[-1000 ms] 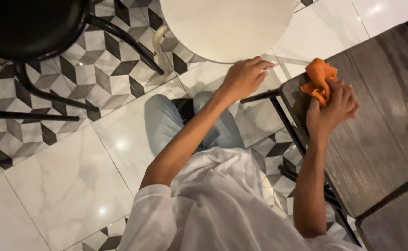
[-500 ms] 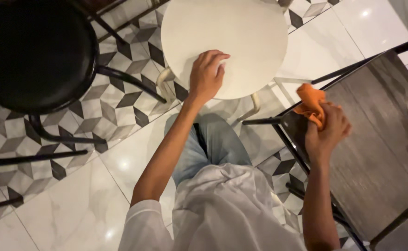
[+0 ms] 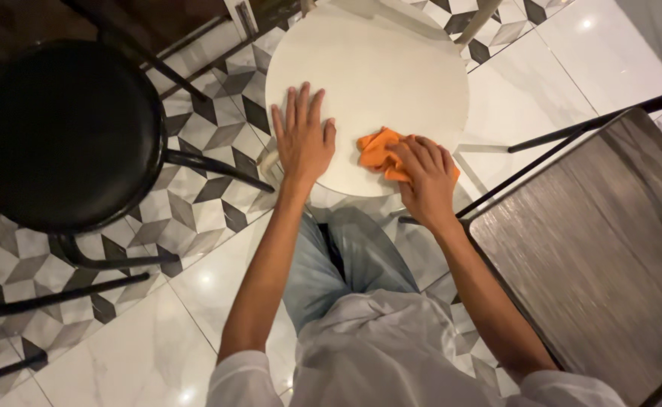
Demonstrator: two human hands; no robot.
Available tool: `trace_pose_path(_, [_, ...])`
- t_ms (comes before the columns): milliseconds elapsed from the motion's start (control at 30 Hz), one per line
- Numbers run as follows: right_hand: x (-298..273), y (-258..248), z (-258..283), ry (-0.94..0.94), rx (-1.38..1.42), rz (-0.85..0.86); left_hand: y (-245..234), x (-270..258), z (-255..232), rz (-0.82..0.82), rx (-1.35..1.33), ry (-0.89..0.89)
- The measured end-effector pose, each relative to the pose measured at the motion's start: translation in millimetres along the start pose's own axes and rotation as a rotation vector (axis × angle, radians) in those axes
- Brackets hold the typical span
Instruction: The person wipes the seat and frame of a chair with an orange cloth, then wipes the top and legs of a small white round table. The person remains seated on the floor throughout the task.
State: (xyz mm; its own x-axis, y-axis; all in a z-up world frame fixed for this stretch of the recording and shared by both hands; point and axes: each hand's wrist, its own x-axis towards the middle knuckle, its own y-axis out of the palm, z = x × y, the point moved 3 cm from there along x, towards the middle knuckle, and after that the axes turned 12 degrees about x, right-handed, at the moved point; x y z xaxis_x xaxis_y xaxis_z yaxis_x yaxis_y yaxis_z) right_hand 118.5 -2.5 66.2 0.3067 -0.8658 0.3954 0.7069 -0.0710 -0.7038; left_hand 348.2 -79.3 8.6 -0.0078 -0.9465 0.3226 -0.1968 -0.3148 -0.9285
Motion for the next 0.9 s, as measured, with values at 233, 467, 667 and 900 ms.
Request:
trace_pose_path(233, [46,18,-81,0.09,-0.093,-0.048,-1,-4,1,0.026,0.011,0.023])
trace_pose_path(467, [147,45,-184,-0.032,-0.219,-0.1,-4,-3,-1,0.03,0.055,0.054])
trace_pose_path(667, [176,53,-187,0.032,-0.226,0.006,-8,1,-2,0.022,0.038,0.028])
trace_pose_path(900, [86,22,-101,-0.099,-0.095,0.318,-10,1,0,0.026,-0.01,0.012])
